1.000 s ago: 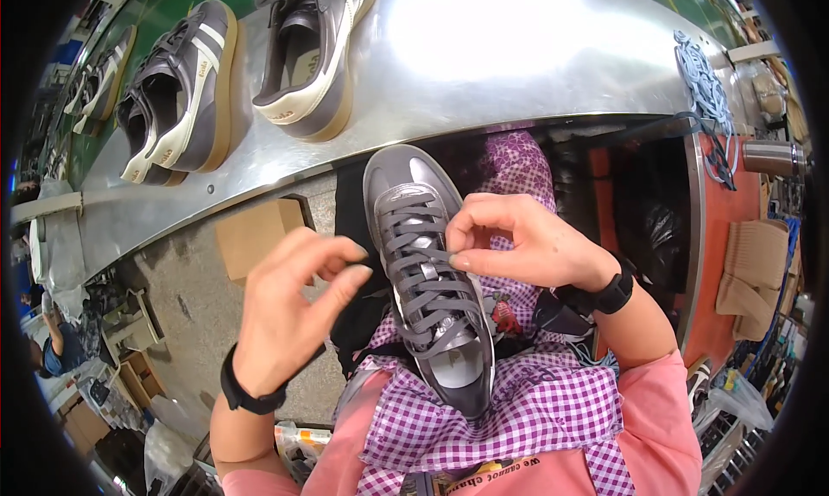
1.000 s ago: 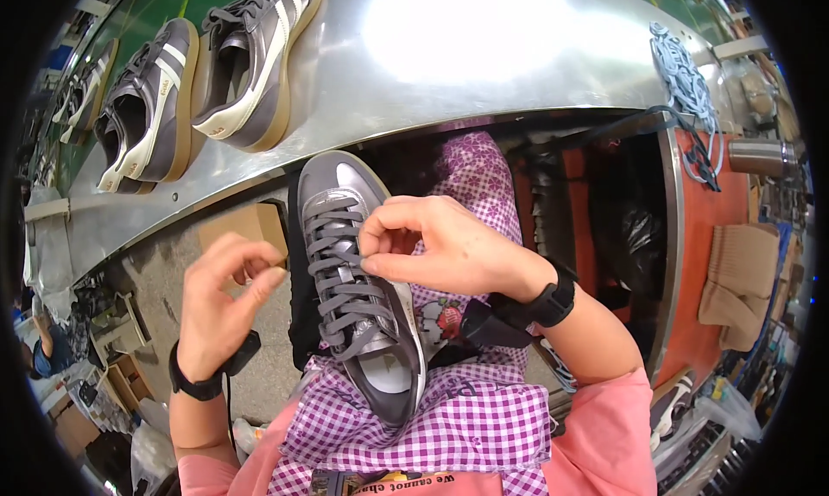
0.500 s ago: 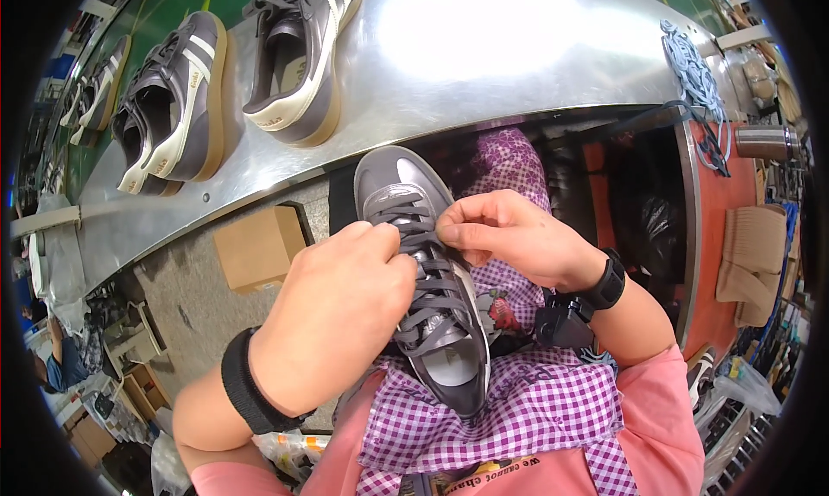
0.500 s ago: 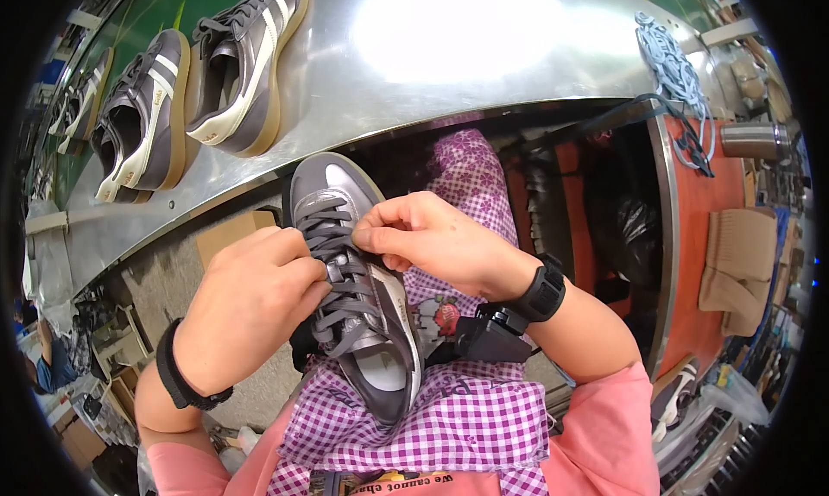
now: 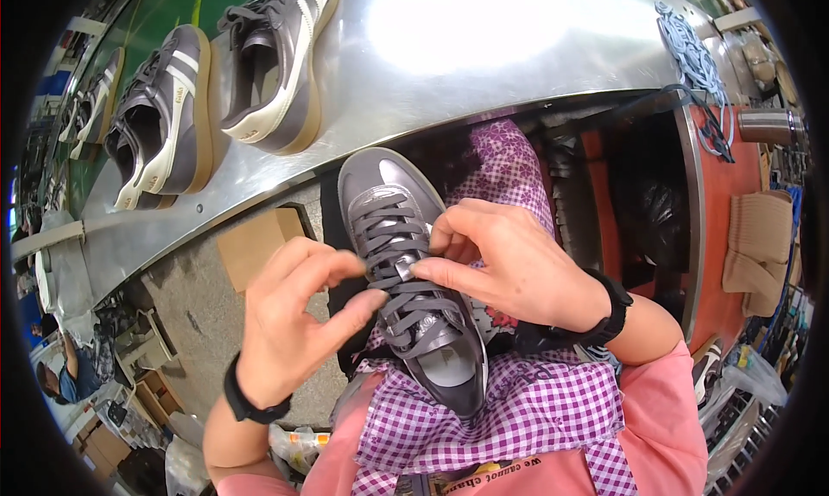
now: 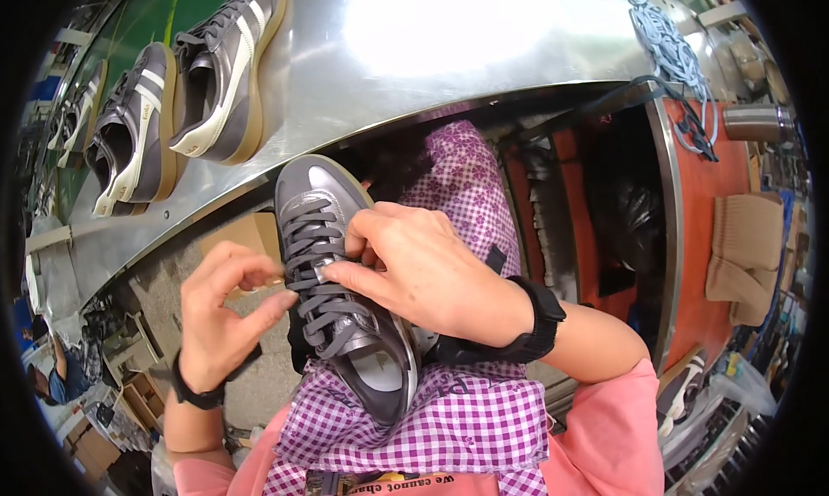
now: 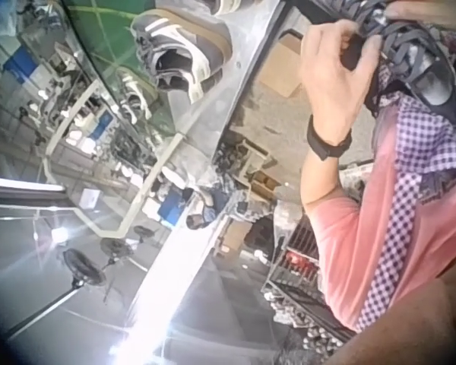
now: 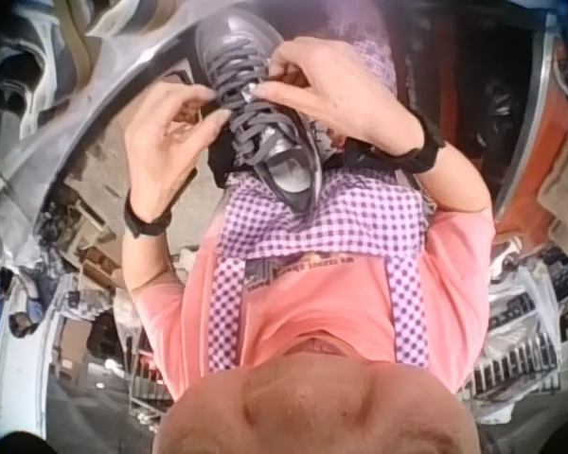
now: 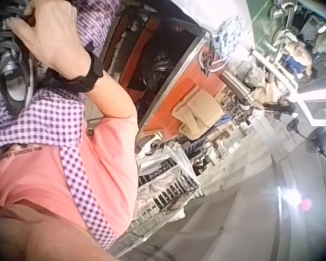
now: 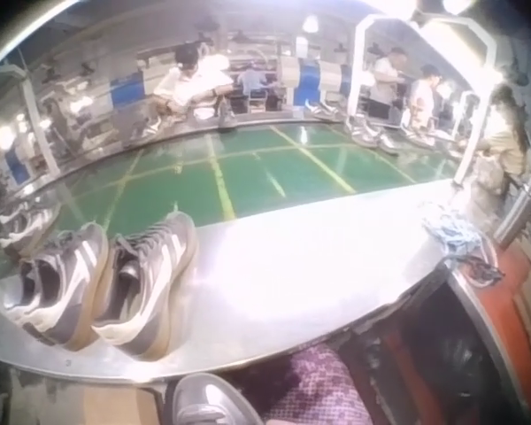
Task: The recorder is lacing a pair of athletic shoes at a production station.
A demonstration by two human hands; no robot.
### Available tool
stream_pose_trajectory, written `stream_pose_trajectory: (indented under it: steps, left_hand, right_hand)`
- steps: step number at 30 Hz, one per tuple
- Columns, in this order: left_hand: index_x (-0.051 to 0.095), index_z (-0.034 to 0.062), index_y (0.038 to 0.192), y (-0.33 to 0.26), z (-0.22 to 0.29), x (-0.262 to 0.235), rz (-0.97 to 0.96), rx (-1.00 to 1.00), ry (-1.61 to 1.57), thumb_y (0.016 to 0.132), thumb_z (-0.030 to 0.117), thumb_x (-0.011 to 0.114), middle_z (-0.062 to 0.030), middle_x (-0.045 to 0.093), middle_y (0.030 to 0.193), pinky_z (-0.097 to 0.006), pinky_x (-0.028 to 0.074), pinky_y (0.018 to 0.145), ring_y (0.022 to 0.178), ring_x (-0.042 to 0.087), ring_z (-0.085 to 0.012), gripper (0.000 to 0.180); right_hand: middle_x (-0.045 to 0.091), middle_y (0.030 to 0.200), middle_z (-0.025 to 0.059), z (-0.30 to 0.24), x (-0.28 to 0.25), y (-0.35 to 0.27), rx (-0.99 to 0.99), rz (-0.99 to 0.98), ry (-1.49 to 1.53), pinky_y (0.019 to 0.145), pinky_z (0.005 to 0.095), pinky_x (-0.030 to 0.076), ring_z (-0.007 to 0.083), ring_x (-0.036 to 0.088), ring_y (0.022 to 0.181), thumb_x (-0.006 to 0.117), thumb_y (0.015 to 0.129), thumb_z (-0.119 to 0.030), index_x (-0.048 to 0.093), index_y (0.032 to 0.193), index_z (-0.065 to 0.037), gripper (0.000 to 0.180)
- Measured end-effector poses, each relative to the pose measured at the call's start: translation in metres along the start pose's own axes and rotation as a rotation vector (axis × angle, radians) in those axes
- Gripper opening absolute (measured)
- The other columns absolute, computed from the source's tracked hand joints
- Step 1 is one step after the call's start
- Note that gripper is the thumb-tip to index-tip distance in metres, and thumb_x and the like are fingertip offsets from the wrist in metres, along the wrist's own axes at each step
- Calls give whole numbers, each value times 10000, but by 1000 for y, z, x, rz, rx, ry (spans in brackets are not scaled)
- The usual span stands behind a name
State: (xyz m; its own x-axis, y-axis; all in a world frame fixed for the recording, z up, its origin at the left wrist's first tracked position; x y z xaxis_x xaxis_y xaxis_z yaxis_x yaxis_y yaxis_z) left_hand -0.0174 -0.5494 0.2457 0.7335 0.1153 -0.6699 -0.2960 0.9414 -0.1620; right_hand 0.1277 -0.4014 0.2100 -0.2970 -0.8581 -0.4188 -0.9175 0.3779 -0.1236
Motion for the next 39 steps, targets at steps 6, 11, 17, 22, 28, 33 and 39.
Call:
stream_pose_trajectory:
  steps: [6, 11, 17, 22, 28, 33, 39]
  left_hand:
    - [560, 56, 1152, -38, 9, 37, 358, 239, 221, 559, 363, 887, -130, 545, 1121, -424, 438, 828, 1004, 569, -325, 744]
    - [545, 113, 1038, -49, 2, 49, 480, 386, 268, 620, 388, 823, -116, 500, 1143, -453, 422, 849, 1014, 527, -300, 572]
    - [686, 213, 912, -52, 12, 52, 459, 517, 429, 712, 269, 734, 31, 612, 1016, -363, 389, 812, 966, 556, -180, 213]
    - [738, 162, 871, -53, 33, 42, 390, 679, 481, 681, 145, 716, 79, 658, 968, -339, 382, 791, 956, 544, -123, 192]
    - [742, 150, 897, -52, 36, 45, 379, 725, 520, 715, 142, 649, 73, 666, 986, -300, 379, 768, 971, 541, -123, 205]
    - [743, 148, 910, -50, 35, 45, 377, 718, 500, 716, 146, 633, 71, 666, 990, -296, 377, 755, 973, 540, -121, 223]
    - [738, 152, 890, -50, 33, 46, 405, 704, 468, 713, 149, 666, 77, 658, 976, -289, 378, 751, 955, 538, -120, 191]
  right_hand:
    - [620, 691, 104, 9, 8, 9, 153, -272, 158, 595, 328, 463, 203, 617, 640, 658, 886, -193, 600, 770, 15, 245]
    - [559, 819, -45, 43, 22, -13, 248, -203, 824, 666, 213, 436, 28, 491, 736, 597, 960, -171, 588, 905, -31, 150]
    - [592, 846, -18, 29, 19, -4, 289, -33, 755, 685, 219, 455, 46, 530, 754, 619, 944, -161, 605, 981, -14, 153]
    - [606, 834, 72, -12, -4, -8, -154, -33, 83, 652, 281, 494, 172, 619, 726, 725, 794, -74, 642, 920, -18, 161]
    - [587, 850, 73, -38, 3, -9, -358, 17, -295, 627, 338, 502, 251, 600, 710, 744, 651, -15, 665, 872, -35, 235]
    - [526, 789, 87, -37, 9, -10, -395, -21, -426, 568, 344, 494, 247, 586, 699, 703, 647, -27, 627, 859, -17, 225]
    - [523, 744, 86, -34, 8, -22, -352, 165, -390, 545, 329, 486, 243, 590, 620, 688, 649, 29, 631, 876, -18, 239]
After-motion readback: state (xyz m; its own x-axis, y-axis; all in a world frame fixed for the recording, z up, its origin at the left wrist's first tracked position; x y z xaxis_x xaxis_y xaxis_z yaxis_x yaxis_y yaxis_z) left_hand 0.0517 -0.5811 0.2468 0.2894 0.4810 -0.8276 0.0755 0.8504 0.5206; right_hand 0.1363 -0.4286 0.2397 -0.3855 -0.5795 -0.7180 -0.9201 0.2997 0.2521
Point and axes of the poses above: each hand's wrist, its own y-axis towards the middle knuckle, its own x-axis out of the palm, z = x × y, the point moved 3 cm from there along y, towards the middle knuckle
